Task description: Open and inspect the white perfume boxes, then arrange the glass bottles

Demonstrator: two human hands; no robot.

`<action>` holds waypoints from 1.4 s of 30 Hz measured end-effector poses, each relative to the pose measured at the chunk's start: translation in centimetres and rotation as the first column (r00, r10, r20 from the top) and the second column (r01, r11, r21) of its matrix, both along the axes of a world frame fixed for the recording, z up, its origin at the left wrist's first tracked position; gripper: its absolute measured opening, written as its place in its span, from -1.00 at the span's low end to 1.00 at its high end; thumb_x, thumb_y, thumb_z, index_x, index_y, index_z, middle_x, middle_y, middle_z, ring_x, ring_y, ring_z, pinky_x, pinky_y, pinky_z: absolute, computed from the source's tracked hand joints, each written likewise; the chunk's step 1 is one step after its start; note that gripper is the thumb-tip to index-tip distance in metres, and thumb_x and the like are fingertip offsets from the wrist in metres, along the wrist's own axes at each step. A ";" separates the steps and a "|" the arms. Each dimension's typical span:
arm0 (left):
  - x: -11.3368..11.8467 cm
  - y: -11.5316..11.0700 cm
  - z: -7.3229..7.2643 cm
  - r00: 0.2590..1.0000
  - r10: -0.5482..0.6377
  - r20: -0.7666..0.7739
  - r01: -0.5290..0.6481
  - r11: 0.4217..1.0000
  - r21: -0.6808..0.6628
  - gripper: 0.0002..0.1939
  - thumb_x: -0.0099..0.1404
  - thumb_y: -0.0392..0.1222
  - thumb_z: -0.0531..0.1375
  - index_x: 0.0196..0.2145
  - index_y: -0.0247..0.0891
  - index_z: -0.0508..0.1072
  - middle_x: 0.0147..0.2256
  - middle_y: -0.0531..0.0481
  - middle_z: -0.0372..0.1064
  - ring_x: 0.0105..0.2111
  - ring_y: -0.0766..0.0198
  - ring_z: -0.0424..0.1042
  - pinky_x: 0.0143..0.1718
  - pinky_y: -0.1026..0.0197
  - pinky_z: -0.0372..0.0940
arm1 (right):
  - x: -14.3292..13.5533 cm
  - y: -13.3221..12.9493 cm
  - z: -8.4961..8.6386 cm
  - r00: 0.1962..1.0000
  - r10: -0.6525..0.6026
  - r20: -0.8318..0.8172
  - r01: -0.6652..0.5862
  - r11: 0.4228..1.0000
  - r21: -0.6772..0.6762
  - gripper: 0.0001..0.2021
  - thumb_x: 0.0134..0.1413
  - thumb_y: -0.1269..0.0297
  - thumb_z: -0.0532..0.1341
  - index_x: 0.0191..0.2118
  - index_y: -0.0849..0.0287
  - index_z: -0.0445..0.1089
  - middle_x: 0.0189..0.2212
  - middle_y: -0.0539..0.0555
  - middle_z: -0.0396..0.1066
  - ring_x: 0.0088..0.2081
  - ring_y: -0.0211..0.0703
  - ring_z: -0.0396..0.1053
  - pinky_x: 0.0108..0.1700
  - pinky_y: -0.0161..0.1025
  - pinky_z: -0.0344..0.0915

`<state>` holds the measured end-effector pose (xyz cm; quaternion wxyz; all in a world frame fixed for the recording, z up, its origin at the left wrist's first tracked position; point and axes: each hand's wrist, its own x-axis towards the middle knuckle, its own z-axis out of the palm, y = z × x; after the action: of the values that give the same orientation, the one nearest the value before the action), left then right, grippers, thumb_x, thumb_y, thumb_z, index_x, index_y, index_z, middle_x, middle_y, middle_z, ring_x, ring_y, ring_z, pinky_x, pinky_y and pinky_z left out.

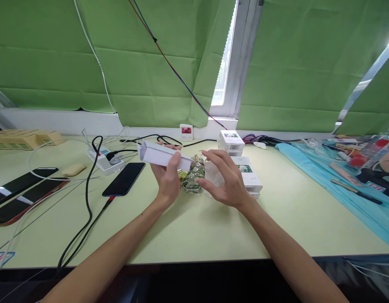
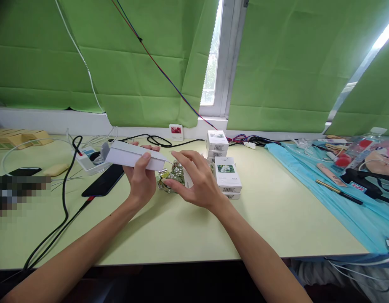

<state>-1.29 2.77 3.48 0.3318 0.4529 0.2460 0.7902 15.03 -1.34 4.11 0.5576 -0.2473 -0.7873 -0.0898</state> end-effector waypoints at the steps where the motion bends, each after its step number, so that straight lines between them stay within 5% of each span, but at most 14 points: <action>1: 0.0 0.0 0.2 0.997 -0.051 0.062 0.053 0.998 -0.030 -0.45 0.09 0.00 0.41 -0.04 -0.07 0.28 -0.18 0.04 0.33 -0.11 0.18 0.50 0.05 0.06 0.36 | 0.0 0.0 0.0 1.000 -0.008 0.007 0.008 1.000 -0.006 -0.49 0.27 0.13 0.27 0.26 0.12 0.24 0.01 0.25 0.40 0.03 0.05 0.42 0.01 0.04 0.46; 9: 0.3 -1.5 2.9 0.891 -0.414 0.185 0.444 0.880 -0.171 -0.53 0.01 -0.08 0.42 -0.15 -0.14 0.36 -0.31 0.04 0.44 -0.26 0.16 0.52 -0.29 0.15 0.42 | 0.2 0.3 -0.1 0.999 -0.017 0.033 0.017 1.000 -0.016 -0.39 0.23 0.17 0.32 0.33 0.06 0.15 0.10 0.25 0.35 0.16 0.07 0.35 0.14 0.08 0.39; 19: -0.6 -1.7 4.2 0.716 -0.697 0.035 0.669 0.671 -0.320 -0.53 0.11 0.10 0.33 -0.09 -0.18 0.47 -0.24 -0.13 0.56 -0.19 -0.12 0.59 -0.25 -0.10 0.50 | 0.8 0.9 0.0 0.994 -0.098 0.043 0.096 0.995 0.040 -0.24 0.14 0.25 0.32 0.39 0.01 0.01 0.29 0.31 0.16 0.32 0.22 0.18 0.24 0.26 0.27; 24: -0.9 -1.8 5.1 0.623 -0.782 -0.010 0.697 0.561 -0.446 -0.57 0.11 0.11 0.34 -0.15 -0.22 0.55 -0.26 -0.16 0.57 -0.26 -0.15 0.60 -0.39 -0.08 0.50 | 0.9 0.8 0.1 0.992 -0.099 0.080 0.093 0.992 0.082 -0.16 0.10 0.25 0.34 0.42 -0.04 -0.05 0.39 0.29 0.00 0.39 0.29 0.06 0.27 0.31 0.21; 30: -1.0 -1.6 5.6 0.624 -0.773 -0.115 0.607 0.572 -0.551 -0.63 0.07 0.12 0.38 -0.28 -0.21 0.58 -0.37 -0.15 0.53 -0.35 -0.10 0.57 -0.49 -0.03 0.46 | 0.9 0.6 0.3 0.975 -0.082 0.206 0.069 0.995 0.066 -0.14 0.13 0.13 0.34 0.44 -0.09 -0.10 0.48 0.24 -0.24 0.46 0.29 -0.11 0.31 0.32 0.14; 35: -1.0 -1.5 6.0 0.537 -0.842 -0.054 0.634 0.445 -0.633 -0.61 0.05 0.13 0.42 -0.30 -0.20 0.57 -0.39 -0.10 0.50 -0.41 0.02 0.54 -0.50 0.07 0.43 | 0.9 0.9 0.3 0.963 -0.097 0.250 0.074 0.992 0.101 -0.11 0.12 0.05 0.35 0.44 -0.09 -0.13 0.49 0.23 -0.29 0.47 0.29 -0.14 0.36 0.32 0.05; 42: -0.6 -2.7 7.5 0.414 -0.910 -0.018 0.620 0.296 -0.726 -0.66 0.23 0.08 0.34 -0.17 -0.18 0.52 -0.35 0.04 0.51 -0.33 0.19 0.55 -0.28 0.15 0.50 | 1.3 1.0 -0.3 0.927 -0.185 0.327 0.168 0.983 0.078 -0.09 0.10 0.24 0.35 0.44 -0.30 -0.14 0.50 0.00 -0.26 0.48 0.24 -0.20 0.40 0.31 -0.02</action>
<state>-1.92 0.11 10.97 0.7416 0.5380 0.2990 0.2669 16.37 -0.35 3.80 0.4122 -0.2846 -0.8422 -0.1992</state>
